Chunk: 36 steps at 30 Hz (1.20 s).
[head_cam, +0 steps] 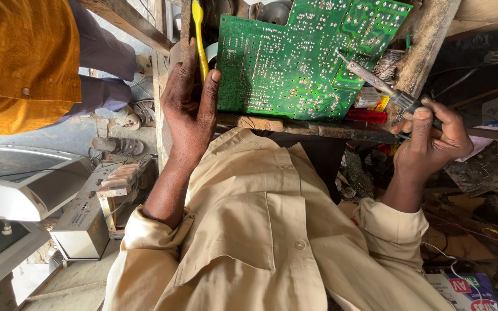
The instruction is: The person uses a soldering iron and a yellow-handled tool to work on a green circuit board. They repeatedly apply the soldering iron to various points on the board while using the other tool to assist.
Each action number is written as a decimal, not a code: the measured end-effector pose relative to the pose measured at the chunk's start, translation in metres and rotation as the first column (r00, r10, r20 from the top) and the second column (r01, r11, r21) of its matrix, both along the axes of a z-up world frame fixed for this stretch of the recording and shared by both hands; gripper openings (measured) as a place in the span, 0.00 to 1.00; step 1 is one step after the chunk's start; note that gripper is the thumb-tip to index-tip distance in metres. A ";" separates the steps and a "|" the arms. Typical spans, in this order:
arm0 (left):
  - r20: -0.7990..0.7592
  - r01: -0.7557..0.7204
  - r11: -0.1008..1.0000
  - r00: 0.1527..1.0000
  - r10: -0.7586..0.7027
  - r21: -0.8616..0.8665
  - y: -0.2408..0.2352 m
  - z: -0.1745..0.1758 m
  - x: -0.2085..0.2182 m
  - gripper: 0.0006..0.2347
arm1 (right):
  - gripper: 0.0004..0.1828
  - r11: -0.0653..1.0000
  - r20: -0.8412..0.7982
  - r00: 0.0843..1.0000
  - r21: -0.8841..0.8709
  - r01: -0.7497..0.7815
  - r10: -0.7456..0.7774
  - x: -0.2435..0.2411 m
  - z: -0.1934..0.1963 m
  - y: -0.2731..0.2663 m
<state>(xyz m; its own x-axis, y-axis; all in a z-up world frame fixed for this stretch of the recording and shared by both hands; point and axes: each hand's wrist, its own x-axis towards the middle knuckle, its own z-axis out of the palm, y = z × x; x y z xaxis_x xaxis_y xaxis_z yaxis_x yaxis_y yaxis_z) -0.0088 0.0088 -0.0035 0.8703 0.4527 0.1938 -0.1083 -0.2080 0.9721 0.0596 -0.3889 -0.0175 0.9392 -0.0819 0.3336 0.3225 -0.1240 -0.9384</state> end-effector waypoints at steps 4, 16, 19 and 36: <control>-0.006 -0.007 1.000 1.000 0.007 0.025 0.000 -0.001 0.000 0.20 | 0.10 1.000 -0.018 1.000 0.007 0.012 -0.012 -0.001 -0.001 0.000; 0.011 0.013 0.998 1.000 -0.014 0.064 -0.002 0.000 0.002 0.21 | 0.13 0.995 0.031 0.999 -0.092 -0.028 0.031 0.000 -0.002 -0.003; -0.100 -0.002 0.992 0.995 0.015 0.123 -0.003 0.002 0.002 0.22 | 0.12 0.993 0.041 0.998 -0.111 -0.048 0.053 0.002 0.000 -0.004; -0.057 0.276 0.659 0.941 -0.333 0.700 -0.069 -0.005 0.028 0.22 | 0.09 0.987 -0.061 0.998 -0.156 -0.038 0.029 0.004 0.013 -0.001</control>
